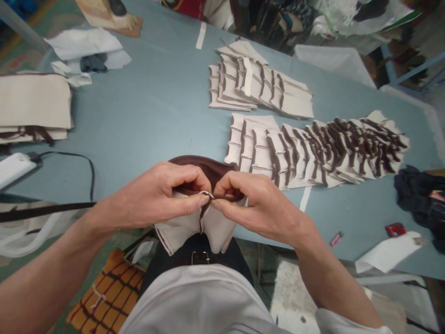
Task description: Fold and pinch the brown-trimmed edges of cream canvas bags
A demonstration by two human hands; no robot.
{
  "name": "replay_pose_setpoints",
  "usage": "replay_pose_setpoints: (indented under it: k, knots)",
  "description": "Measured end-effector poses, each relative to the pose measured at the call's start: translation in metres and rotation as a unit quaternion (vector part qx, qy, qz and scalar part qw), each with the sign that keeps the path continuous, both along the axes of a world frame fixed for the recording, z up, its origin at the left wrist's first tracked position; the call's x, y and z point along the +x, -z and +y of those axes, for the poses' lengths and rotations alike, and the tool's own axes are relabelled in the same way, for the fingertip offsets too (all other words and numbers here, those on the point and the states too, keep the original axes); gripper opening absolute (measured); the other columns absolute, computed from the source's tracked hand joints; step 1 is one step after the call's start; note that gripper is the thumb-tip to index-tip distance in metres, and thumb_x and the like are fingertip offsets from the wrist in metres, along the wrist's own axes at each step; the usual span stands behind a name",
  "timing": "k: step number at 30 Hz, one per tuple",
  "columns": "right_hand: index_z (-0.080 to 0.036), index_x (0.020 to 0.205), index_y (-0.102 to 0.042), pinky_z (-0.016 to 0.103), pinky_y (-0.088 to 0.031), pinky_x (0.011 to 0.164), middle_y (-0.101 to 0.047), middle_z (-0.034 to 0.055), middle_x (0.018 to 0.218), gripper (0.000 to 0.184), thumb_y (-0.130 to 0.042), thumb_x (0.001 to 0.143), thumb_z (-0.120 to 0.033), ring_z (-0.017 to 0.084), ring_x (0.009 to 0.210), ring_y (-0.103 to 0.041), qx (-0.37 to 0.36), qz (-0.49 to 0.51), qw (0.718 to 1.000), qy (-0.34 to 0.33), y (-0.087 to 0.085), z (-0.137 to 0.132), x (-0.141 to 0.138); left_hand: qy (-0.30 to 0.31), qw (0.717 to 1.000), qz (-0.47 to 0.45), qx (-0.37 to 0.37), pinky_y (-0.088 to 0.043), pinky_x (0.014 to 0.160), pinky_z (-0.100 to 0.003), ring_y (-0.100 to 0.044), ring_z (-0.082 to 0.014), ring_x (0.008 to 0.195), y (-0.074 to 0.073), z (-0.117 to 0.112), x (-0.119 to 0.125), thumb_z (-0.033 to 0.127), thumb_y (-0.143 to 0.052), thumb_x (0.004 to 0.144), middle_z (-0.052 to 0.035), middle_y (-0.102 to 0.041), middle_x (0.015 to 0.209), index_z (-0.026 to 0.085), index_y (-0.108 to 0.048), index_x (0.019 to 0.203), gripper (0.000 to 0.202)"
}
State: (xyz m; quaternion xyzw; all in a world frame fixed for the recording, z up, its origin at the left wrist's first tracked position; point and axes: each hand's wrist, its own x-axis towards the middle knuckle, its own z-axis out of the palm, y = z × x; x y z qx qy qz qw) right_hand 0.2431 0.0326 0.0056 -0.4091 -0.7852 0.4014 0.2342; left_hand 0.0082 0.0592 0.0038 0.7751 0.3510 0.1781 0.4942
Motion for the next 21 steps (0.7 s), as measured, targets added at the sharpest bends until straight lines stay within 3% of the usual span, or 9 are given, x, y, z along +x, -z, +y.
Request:
replay_pose_setpoints:
  k: [6, 12, 16, 21]
  knots:
    - [-0.020, 0.089, -0.060, 0.025, -0.041, 0.064, -0.064, -0.0023, 0.077, 0.008, -0.063, 0.089, -0.012, 0.012, 0.066, -0.054, 0.095, -0.001, 0.995, 0.044, 0.007, -0.005, -0.004, 0.017, 0.998, 0.044, 0.052, -0.039, 0.060, -0.021, -0.055, -0.0102, 0.063, -0.002, -0.001, 0.000, 0.026, -0.060, 0.101, 0.0053, -0.067, 0.072, 0.018, -0.072, 0.089, 0.019]
    - [-0.020, 0.082, -0.063, 0.028, -0.045, 0.066, -0.068, -0.0009, 0.074, 0.015, -0.062, 0.093, -0.009, 0.014, 0.066, -0.057, 0.200, -0.011, 0.978, 0.062, 0.010, -0.010, 0.000, 0.010, 0.994, 0.036, 0.107, -0.040, 0.068, -0.023, -0.057, -0.0113, 0.070, 0.002, -0.006, 0.014, 0.021, -0.057, 0.099, 0.0048, -0.066, 0.078, 0.017, -0.066, 0.086, 0.016]
    - [-0.018, 0.088, -0.066, 0.030, -0.052, 0.075, -0.074, 0.0035, 0.082, 0.011, -0.066, 0.096, -0.011, 0.016, 0.075, -0.064, 0.223, 0.020, 0.974, 0.038, 0.007, -0.013, 0.008, 0.001, 0.995, -0.020, 0.093, -0.043, 0.071, -0.022, -0.059, -0.0112, 0.072, 0.006, -0.012, 0.018, 0.017, -0.055, 0.099, 0.0043, -0.067, 0.079, 0.018, -0.063, 0.085, 0.016]
    - [-0.017, 0.096, -0.070, 0.032, -0.059, 0.084, -0.081, 0.0077, 0.093, 0.007, -0.067, 0.100, -0.012, 0.018, 0.090, -0.074, 0.265, 0.048, 0.963, 0.010, 0.008, -0.015, 0.015, 0.004, 0.997, -0.070, 0.022, -0.049, 0.073, -0.020, -0.064, -0.0117, 0.078, 0.011, -0.015, 0.014, 0.021, -0.060, 0.101, 0.0015, -0.072, 0.085, 0.018, -0.067, 0.090, 0.014]
